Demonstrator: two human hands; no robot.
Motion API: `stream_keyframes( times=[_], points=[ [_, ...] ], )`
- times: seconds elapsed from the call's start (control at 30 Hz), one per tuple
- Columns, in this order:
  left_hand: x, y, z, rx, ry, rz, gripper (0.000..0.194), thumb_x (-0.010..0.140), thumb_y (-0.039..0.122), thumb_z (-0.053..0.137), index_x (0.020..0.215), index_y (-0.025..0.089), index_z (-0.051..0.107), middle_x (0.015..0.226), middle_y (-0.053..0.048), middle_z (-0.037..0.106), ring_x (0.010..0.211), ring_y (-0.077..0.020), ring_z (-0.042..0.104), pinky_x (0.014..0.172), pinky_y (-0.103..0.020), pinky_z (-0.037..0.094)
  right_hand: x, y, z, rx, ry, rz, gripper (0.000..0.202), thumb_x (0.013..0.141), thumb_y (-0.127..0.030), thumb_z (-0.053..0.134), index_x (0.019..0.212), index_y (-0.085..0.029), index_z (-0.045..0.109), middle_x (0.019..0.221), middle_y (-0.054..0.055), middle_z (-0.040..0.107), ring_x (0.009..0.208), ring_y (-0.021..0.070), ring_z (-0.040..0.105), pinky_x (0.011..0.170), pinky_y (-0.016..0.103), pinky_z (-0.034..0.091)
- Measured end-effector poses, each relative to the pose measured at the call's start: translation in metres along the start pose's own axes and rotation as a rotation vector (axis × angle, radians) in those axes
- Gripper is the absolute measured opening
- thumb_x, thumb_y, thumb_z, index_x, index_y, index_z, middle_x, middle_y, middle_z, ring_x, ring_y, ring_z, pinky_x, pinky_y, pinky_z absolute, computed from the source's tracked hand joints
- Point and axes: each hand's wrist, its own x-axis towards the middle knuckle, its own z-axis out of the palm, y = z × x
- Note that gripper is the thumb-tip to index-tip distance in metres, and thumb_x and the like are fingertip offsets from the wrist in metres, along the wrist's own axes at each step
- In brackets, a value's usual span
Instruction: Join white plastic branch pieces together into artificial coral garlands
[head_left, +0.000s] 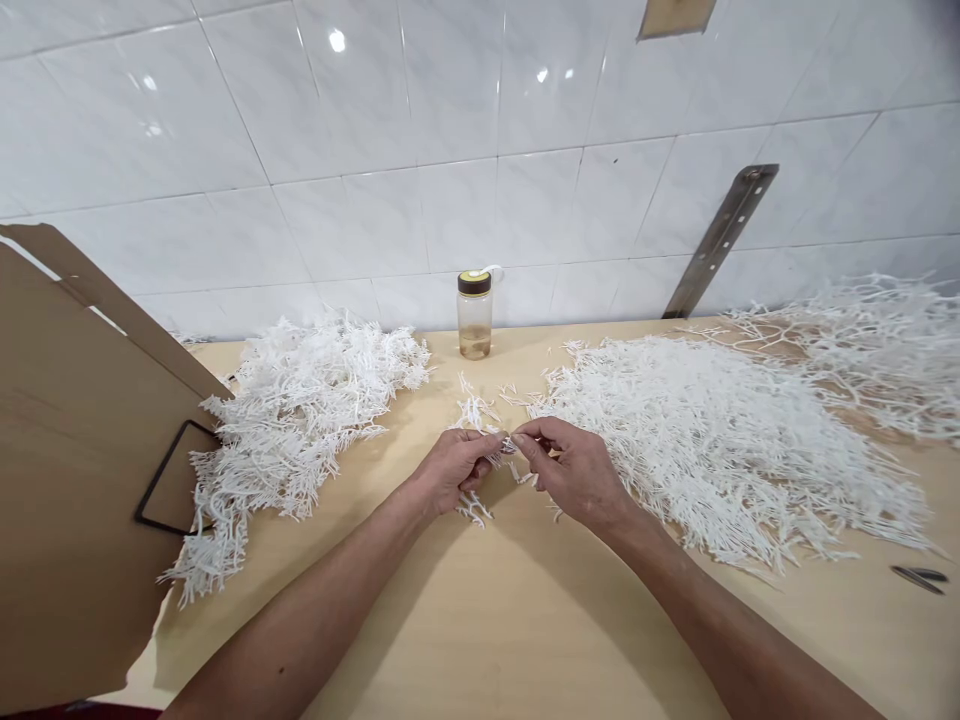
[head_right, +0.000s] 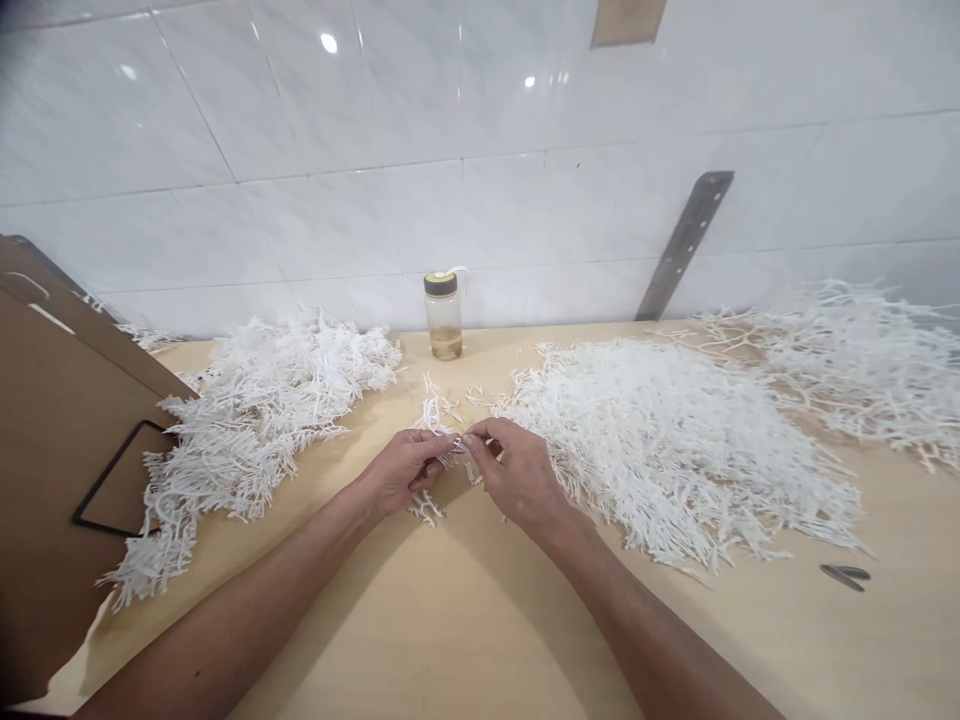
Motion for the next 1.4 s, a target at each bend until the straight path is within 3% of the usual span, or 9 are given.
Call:
stream_keyframes(
  times=[0.23,0.4,0.63,0.73,0.9,1.03,1.1,1.27,1.4],
  points=[
    [0.001,0.000,0.000,-0.052,0.038,0.078,0.044,0.062,0.049,0.081,0.060,0.018,0.051,0.045,0.009,0.031,0.040,-0.0040,0.019,0.042,-0.024,0.009,0.000,-0.003,0.002,-0.058,0.080,-0.049,0.017,0.090,-0.034,0.055,0.084,-0.022,0.065,0.080,0.005,0.068,0.067,0.0175,0.063,0.055,0.028,0.050],
    [-0.003,0.005,0.002,-0.043,0.058,0.088,0.044,0.059,0.049,0.083,0.061,0.018,0.052,0.044,0.010,0.027,0.040,-0.0036,0.018,0.042,-0.024,0.008,0.000,-0.002,0.003,-0.120,0.091,-0.106,0.016,0.091,-0.030,0.054,0.082,-0.022,0.063,0.079,0.004,0.067,0.067,0.0166,0.061,0.060,0.028,0.049],
    [-0.004,0.005,0.001,0.010,-0.022,0.056,0.042,0.061,0.048,0.080,0.058,0.019,0.051,0.042,0.010,0.027,0.039,-0.0038,0.016,0.042,-0.024,0.008,0.000,-0.002,0.001,-0.150,0.078,-0.120,0.016,0.092,-0.029,0.053,0.080,-0.021,0.061,0.076,0.003,0.067,0.066,0.0160,0.061,0.061,0.028,0.047],
    [-0.001,0.002,0.001,0.078,0.037,0.066,0.039,0.064,0.048,0.077,0.058,0.018,0.053,0.043,0.009,0.030,0.040,-0.0051,0.019,0.043,-0.025,0.012,-0.001,-0.003,0.003,-0.161,0.066,-0.123,0.016,0.092,-0.028,0.053,0.080,-0.021,0.060,0.074,0.002,0.065,0.065,0.0158,0.059,0.060,0.028,0.046],
    [0.002,-0.006,0.003,0.294,0.265,0.260,0.032,0.069,0.044,0.072,0.059,0.018,0.057,0.051,0.004,0.043,0.050,-0.0105,0.036,0.051,-0.025,0.026,-0.002,0.001,0.009,-0.183,0.029,-0.119,0.016,0.091,-0.026,0.053,0.077,-0.021,0.059,0.073,0.002,0.063,0.065,0.0166,0.057,0.061,0.030,0.044],
    [0.004,-0.013,0.003,0.485,0.337,0.549,0.029,0.073,0.029,0.070,0.056,0.019,0.050,0.061,0.002,0.044,0.060,-0.0132,0.040,0.058,-0.026,0.029,-0.007,-0.003,0.016,-0.189,0.019,-0.137,0.016,0.091,-0.022,0.051,0.077,-0.021,0.058,0.074,0.003,0.061,0.065,0.0172,0.055,0.062,0.030,0.043],
    [0.008,-0.014,0.000,0.528,0.362,0.612,0.030,0.073,0.024,0.070,0.055,0.020,0.046,0.062,0.002,0.042,0.061,-0.0133,0.038,0.059,-0.026,0.028,-0.012,-0.013,0.019,-0.152,0.001,-0.173,0.016,0.092,-0.021,0.049,0.078,-0.021,0.056,0.075,0.003,0.060,0.066,0.0168,0.054,0.062,0.030,0.043],
    [0.017,-0.009,-0.015,0.310,0.481,0.386,0.037,0.070,0.040,0.075,0.058,0.019,0.048,0.051,0.006,0.038,0.051,-0.0093,0.031,0.052,-0.025,0.022,-0.024,-0.035,0.026,-0.041,-0.138,-0.246,0.016,0.093,-0.019,0.047,0.079,-0.022,0.053,0.075,0.002,0.056,0.062,0.0143,0.051,0.057,0.027,0.042],
    [0.013,0.000,-0.020,0.049,0.261,0.232,0.045,0.068,0.054,0.075,0.059,0.019,0.049,0.043,0.009,0.032,0.041,-0.0056,0.022,0.044,-0.024,0.014,-0.018,-0.017,0.019,-0.129,-0.089,-0.171,0.010,0.088,-0.016,0.049,0.082,-0.021,0.054,0.079,0.002,0.060,0.066,0.0155,0.056,0.062,0.029,0.045]
  ],
)
